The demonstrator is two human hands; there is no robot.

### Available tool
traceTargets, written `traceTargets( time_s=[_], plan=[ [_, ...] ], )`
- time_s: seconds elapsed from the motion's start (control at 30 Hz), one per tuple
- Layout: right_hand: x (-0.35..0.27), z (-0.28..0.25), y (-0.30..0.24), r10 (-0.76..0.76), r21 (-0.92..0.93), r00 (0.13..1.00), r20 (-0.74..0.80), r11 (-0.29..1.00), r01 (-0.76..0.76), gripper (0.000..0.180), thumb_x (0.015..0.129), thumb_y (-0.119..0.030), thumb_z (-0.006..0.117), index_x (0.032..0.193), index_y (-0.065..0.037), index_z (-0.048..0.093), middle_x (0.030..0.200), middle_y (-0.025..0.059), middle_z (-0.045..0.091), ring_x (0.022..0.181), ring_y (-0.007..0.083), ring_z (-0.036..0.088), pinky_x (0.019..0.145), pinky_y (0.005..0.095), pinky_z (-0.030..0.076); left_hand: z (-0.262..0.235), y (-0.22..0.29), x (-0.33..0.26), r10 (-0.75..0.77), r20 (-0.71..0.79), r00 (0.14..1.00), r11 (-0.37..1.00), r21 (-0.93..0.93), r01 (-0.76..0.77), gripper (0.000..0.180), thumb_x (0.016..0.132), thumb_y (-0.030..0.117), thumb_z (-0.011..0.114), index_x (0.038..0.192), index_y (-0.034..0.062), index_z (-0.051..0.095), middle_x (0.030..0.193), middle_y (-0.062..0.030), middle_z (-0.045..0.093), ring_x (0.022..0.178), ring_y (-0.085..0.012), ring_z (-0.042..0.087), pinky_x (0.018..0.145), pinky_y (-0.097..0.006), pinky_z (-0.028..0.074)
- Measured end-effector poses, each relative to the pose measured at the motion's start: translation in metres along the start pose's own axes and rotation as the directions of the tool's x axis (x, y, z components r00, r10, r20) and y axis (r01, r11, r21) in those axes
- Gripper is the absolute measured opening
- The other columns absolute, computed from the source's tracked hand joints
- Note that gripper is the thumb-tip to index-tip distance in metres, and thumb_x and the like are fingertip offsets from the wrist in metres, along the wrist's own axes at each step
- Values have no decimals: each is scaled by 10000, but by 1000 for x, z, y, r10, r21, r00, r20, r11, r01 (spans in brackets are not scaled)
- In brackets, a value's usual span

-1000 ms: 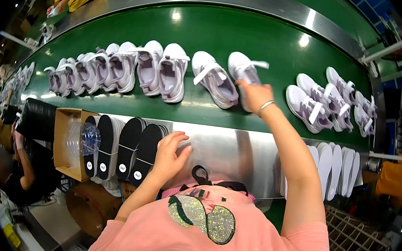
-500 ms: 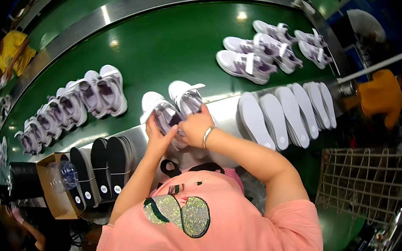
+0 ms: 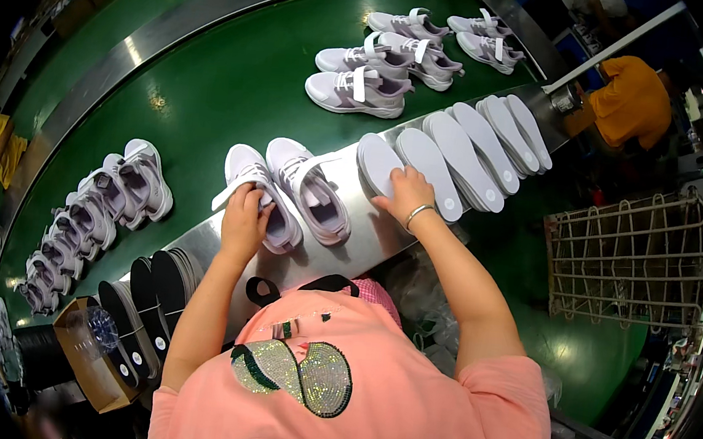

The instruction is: The person places an insole into a shoe, pulls the tongue forward, and presses the interior. They repeat this for another shoe, then pick up a completed pair from the work surface and move it aside.

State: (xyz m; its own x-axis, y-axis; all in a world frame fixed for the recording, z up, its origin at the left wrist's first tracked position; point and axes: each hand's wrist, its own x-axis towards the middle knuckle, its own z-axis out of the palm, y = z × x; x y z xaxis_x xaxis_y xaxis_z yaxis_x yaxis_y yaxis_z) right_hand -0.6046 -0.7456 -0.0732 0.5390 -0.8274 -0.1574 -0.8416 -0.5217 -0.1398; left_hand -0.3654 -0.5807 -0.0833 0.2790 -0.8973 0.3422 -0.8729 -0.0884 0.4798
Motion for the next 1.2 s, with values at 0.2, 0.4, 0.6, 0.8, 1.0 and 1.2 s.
traceTargets(
  time_s=[0.2, 0.4, 0.6, 0.8, 1.0, 1.2],
  plan=[
    [1, 3, 6, 21, -5, 999, -29, 1000, -21, 410, 631, -347, 688, 924, -112, 523, 946, 105, 515, 909, 279, 500, 743, 435, 379, -7, -5, 25, -75, 28, 997, 997, -3, 75, 164, 774, 211, 538, 873, 84, 565, 741, -116, 564, 714, -305, 545, 624, -396, 425],
    [-5, -47, -16, -44, 648, 955, -294, 725, 233, 115, 659, -90, 605, 693, -30, 513, 835, 92, 490, 732, 210, 486, 635, 257, 399, -6, -23, 35, -455, 362, 814, 709, -407, 577, 267, 754, 253, 559, 850, 12, 622, 738, -123, 619, 669, -202, 586, 612, -297, 434],
    [-33, -79, -104, -745, -5, 627, 228, 643, 766, 102, 651, -170, 572, 632, -70, 587, 845, 36, 532, 683, 212, 571, 544, 353, 462, 11, -17, 25, -483, 323, 814, 594, -562, 576, 233, 754, 217, 559, 842, 8, 616, 722, -125, 615, 667, -232, 588, 599, -307, 443],
    [-10, 3, -145, -598, 16, 783, 171, 796, 605, 94, 663, -86, 550, 727, -34, 596, 865, 140, 515, 741, 281, 569, 621, 365, 487, 21, 2, 13, -560, 168, 812, 624, -560, 546, 196, 759, 204, 564, 789, 11, 584, 686, -133, 596, 636, -259, 572, 579, -323, 437],
    [-38, -19, -114, -704, -78, 710, 2, 708, 702, 225, 704, -230, 570, 811, -35, 537, 903, 156, 545, 784, 282, 549, 671, 371, 447, 24, 10, 14, -559, 232, 796, 551, -613, 566, 202, 780, 213, 539, 787, 18, 588, 699, -140, 601, 649, -268, 578, 600, -326, 449],
    [-33, -56, -103, -560, -135, 750, 353, 762, 633, 212, 690, -234, 570, 791, -50, 546, 770, 94, 562, 763, 248, 546, 605, 352, 452, 31, 13, 12, -562, 172, 809, 623, -554, 551, 224, 793, 238, 526, 813, 27, 599, 735, -135, 610, 675, -265, 586, 626, -319, 451]
  ],
)
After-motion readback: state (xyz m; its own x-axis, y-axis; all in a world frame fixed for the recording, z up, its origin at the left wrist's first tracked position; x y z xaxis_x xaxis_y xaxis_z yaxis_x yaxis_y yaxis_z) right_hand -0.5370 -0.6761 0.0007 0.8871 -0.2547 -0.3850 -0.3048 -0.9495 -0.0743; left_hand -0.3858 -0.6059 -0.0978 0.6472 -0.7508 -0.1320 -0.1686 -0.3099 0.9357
